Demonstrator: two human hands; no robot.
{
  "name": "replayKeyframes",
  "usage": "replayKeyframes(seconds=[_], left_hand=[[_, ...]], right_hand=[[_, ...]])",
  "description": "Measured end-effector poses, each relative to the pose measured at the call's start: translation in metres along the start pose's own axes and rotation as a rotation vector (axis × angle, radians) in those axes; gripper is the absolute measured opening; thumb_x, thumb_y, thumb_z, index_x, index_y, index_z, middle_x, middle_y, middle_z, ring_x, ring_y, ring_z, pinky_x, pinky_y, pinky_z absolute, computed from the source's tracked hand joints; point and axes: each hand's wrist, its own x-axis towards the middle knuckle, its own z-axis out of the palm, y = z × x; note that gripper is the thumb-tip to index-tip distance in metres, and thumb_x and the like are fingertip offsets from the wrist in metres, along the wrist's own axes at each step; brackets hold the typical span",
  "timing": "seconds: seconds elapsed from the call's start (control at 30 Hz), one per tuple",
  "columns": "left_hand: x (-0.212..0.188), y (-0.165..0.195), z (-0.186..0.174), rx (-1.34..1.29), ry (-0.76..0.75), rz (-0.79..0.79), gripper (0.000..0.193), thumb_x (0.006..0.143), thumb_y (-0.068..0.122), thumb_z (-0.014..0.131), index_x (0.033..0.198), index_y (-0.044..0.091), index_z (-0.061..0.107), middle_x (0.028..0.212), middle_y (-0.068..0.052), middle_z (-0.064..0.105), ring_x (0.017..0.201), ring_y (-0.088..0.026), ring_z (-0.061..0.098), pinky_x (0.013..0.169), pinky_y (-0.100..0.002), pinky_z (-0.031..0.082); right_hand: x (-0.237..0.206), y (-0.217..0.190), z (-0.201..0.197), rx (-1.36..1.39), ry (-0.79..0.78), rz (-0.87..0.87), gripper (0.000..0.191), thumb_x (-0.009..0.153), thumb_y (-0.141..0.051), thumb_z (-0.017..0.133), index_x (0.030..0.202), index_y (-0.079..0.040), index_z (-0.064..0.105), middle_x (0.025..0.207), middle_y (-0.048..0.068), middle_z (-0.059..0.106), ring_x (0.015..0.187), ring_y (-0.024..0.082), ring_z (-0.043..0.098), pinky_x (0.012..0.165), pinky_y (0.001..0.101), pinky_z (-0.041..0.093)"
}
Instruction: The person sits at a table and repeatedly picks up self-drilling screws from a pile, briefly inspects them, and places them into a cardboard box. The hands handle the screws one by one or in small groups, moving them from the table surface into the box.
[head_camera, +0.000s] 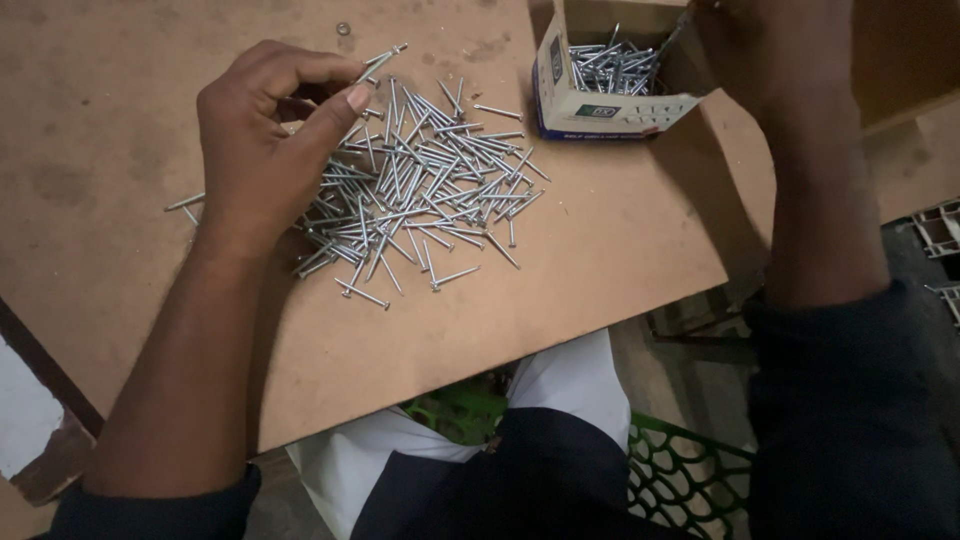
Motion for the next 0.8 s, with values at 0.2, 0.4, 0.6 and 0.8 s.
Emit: replayKeyframes(seconds=[0.2,0.4,0.6,0.8], left_hand=[[0.002,0.005,0.0,0.019,0.003,0.02,0.013,0.103,0.0,0.079,0.115,0.002,0.077,0.111,-0.005,0.071,0.097,-0.011,0.07,0.086,-0.024,0.057],[0.004,0.012,0.001,0.046,-0.001,-0.018,0.014,0.104,0.002,0.082,0.118,0.004,0.077,0.107,-0.005,0.072,0.094,-0.011,0.069,0.082,-0.024,0.055],[0.004,0.01,0.002,0.036,0.013,-0.002,0.014,0.1,-0.001,0.08,0.113,0.002,0.077,0.108,-0.006,0.071,0.095,-0.011,0.07,0.084,-0.024,0.056],[0.0,0.005,0.001,0.024,-0.013,0.012,0.013,0.101,-0.001,0.078,0.114,0.001,0.076,0.109,-0.005,0.071,0.095,-0.01,0.07,0.085,-0.023,0.058]], right_hand=[[-0.007,0.01,-0.02,0.295,-0.146,0.068,0.006,0.101,-0.005,0.073,0.106,-0.005,0.069,0.098,0.008,0.073,0.087,0.019,0.071,0.076,0.031,0.056],[0.005,-0.003,-0.013,0.053,-0.088,0.018,0.011,0.098,-0.009,0.079,0.107,-0.007,0.073,0.093,0.005,0.074,0.083,0.018,0.072,0.068,0.0295,0.055],[0.007,-0.006,-0.025,0.318,-0.23,0.058,0.017,0.094,-0.011,0.083,0.108,-0.011,0.075,0.095,0.005,0.074,0.083,0.018,0.072,0.075,0.0324,0.056],[0.007,-0.008,-0.026,0.074,-0.134,0.002,0.009,0.094,-0.012,0.081,0.1,-0.01,0.074,0.093,0.004,0.074,0.082,0.016,0.072,0.07,0.0296,0.055]])
